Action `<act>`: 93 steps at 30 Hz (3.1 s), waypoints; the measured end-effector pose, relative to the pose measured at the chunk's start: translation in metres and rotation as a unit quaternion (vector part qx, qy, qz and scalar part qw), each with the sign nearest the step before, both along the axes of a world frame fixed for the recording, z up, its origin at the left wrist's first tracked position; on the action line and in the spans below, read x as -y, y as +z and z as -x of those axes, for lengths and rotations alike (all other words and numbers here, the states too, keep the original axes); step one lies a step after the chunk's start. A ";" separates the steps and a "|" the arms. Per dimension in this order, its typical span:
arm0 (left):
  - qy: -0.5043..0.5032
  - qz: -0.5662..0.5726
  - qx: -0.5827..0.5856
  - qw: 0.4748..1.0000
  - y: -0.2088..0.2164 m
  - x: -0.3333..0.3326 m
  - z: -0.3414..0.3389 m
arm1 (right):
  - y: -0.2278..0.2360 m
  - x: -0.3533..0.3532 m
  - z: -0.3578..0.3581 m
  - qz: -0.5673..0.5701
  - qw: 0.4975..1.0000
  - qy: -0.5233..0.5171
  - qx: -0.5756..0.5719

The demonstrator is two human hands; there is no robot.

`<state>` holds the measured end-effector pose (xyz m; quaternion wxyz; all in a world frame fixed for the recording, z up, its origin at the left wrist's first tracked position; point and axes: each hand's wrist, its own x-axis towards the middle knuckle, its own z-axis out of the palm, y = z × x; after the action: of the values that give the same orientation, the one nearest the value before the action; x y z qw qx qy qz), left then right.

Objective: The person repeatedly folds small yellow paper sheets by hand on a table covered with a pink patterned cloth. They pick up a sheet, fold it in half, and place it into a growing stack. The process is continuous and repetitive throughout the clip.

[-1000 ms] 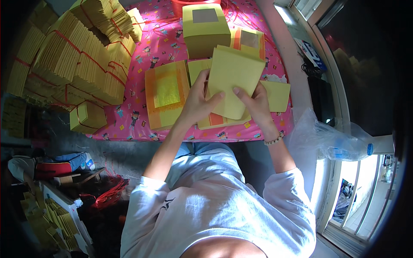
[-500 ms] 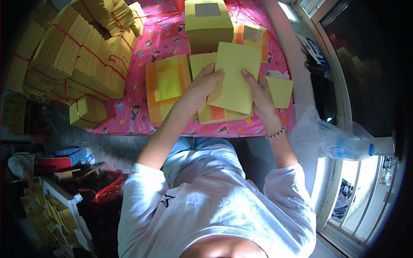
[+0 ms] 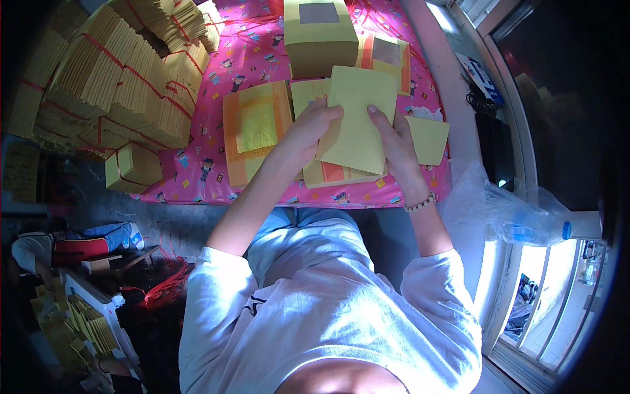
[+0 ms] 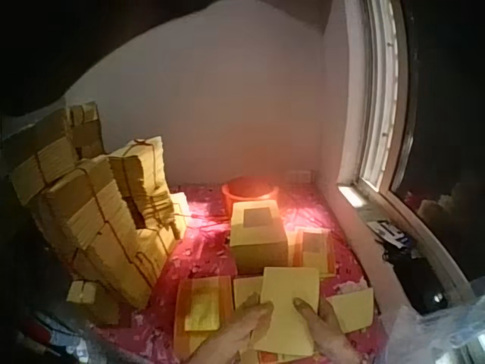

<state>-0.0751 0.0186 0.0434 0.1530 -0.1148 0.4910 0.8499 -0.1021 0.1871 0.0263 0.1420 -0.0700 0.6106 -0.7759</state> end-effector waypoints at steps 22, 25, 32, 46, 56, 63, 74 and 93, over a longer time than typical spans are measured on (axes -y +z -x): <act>0.131 0.221 -0.252 0.933 -0.032 -0.025 -0.012 | 0.011 0.005 -0.020 0.026 0.998 -0.048 -0.012; 0.163 0.284 -0.299 0.896 -0.025 -0.033 -0.024 | 0.008 0.003 -0.026 0.030 0.997 -0.053 -0.054; 0.116 0.309 -0.314 0.890 -0.009 -0.030 -0.041 | 0.007 -0.009 -0.037 -0.015 0.991 -0.048 -0.124; 0.139 0.250 -0.321 0.903 -0.010 -0.035 -0.048 | 0.004 -0.011 -0.047 -0.019 0.988 -0.040 -0.145; 0.159 0.241 -0.279 0.916 -0.015 -0.035 -0.042 | 0.013 -0.007 -0.040 -0.020 0.994 -0.033 -0.099; 0.074 0.095 -0.131 0.984 -0.005 -0.013 -0.020 | 0.007 0.000 -0.018 -0.041 0.996 -0.045 -0.065; 0.082 0.120 -0.037 0.989 -0.031 -0.005 0.007 | -0.003 0.008 0.005 -0.043 0.999 -0.006 0.027; 0.152 0.149 -0.244 0.946 -0.030 -0.021 -0.025 | 0.000 0.000 -0.002 0.000 0.999 0.037 -0.016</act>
<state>-0.0504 0.0394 0.0132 -0.1219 0.0014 0.6111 0.7821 -0.1000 0.1874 0.0267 0.1605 -0.1050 0.6102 -0.7686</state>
